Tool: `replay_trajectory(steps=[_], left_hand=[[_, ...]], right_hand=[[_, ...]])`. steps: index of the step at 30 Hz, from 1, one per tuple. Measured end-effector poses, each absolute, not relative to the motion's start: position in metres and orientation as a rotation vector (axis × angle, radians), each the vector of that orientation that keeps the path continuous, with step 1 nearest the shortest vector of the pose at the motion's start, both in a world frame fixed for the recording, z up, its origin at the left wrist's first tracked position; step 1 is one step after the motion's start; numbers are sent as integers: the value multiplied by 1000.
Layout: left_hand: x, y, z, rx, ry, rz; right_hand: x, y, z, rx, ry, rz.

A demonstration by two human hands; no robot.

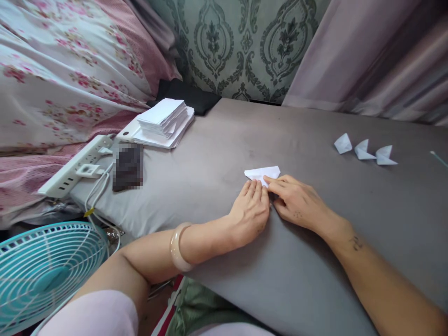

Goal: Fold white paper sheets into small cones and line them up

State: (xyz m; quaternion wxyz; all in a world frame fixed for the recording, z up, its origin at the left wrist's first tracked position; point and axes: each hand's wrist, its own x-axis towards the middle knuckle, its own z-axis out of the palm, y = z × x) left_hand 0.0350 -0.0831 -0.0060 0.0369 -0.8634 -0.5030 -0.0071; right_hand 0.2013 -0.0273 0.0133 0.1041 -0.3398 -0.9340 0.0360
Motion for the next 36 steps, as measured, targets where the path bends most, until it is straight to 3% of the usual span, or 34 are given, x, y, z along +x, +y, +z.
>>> replay_trajectory(steps=[21,28,36], left_hand=[[11,-54,6,-2411,-1849,-142],[6,-53,14,-2823,-1580,-228],[13,-60,11,-2846,-1616,-260]], right_hand=[[189,-39,18,-1157,-2757,87],[203,-20,1,-1088,-2510,392],[211,-10,-20,-1101,-2452,188]])
